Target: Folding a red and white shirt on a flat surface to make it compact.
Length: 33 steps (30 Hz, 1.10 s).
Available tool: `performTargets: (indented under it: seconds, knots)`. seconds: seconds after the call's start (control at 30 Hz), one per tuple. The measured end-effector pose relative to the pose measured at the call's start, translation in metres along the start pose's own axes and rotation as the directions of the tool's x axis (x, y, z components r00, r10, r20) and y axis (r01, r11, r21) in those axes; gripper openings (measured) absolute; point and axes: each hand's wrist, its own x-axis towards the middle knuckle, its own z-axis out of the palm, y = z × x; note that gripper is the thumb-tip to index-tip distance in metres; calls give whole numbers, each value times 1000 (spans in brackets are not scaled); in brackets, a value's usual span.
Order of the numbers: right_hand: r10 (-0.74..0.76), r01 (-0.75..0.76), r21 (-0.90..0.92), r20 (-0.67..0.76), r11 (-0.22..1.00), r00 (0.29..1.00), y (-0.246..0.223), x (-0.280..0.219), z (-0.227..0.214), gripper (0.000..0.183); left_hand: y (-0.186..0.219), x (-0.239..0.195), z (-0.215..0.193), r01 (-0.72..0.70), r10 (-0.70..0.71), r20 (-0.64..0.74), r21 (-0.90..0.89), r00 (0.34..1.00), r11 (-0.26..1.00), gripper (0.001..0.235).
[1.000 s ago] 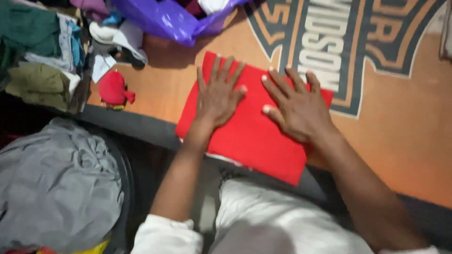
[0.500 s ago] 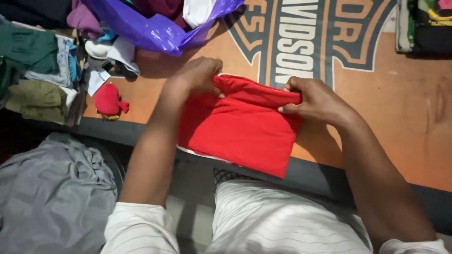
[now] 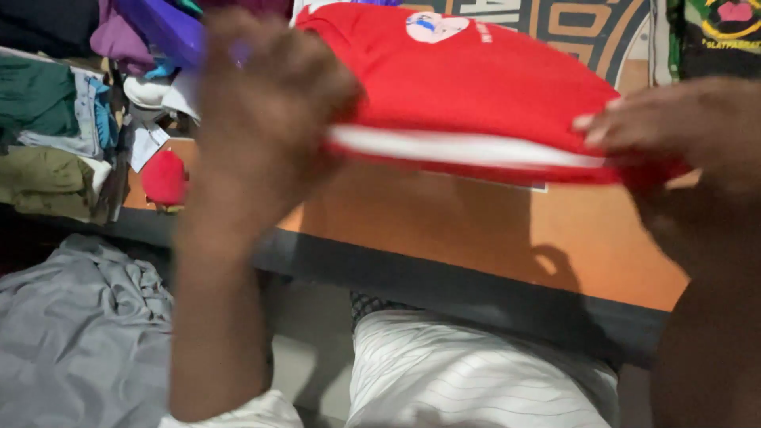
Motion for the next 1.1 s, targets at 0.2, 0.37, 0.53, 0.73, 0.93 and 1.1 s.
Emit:
performTargets:
  seconds: [0.2,0.37,0.53,0.73,0.93,1.1]
  knots:
    - [102,-107,-48,-97,993,990,60,-73,83,19,98,-73,121,92,-88,27,-283,996,955,12]
    - [155,-164,-63,-129,985,980,62,-107,109,33,140,-104,137,251,-282,-37,-358,959,900,7]
    - [4,-46,-196,-211,980,977,55,-116,108,15,137,-101,132,199,-240,-145,-252,960,947,18]
    - [54,-78,-192,-127,978,990,48,-111,108,16,138,-99,128,261,-278,-64,-194,959,946,50]
    - [-154,64,-360,-228,931,961,54,-117,111,28,135,-98,128,126,-147,-88,-209,985,970,28]
    - [-54,-4,-286,-193,958,980,50,-126,107,9,138,-119,137,314,-352,19,-500,936,807,26]
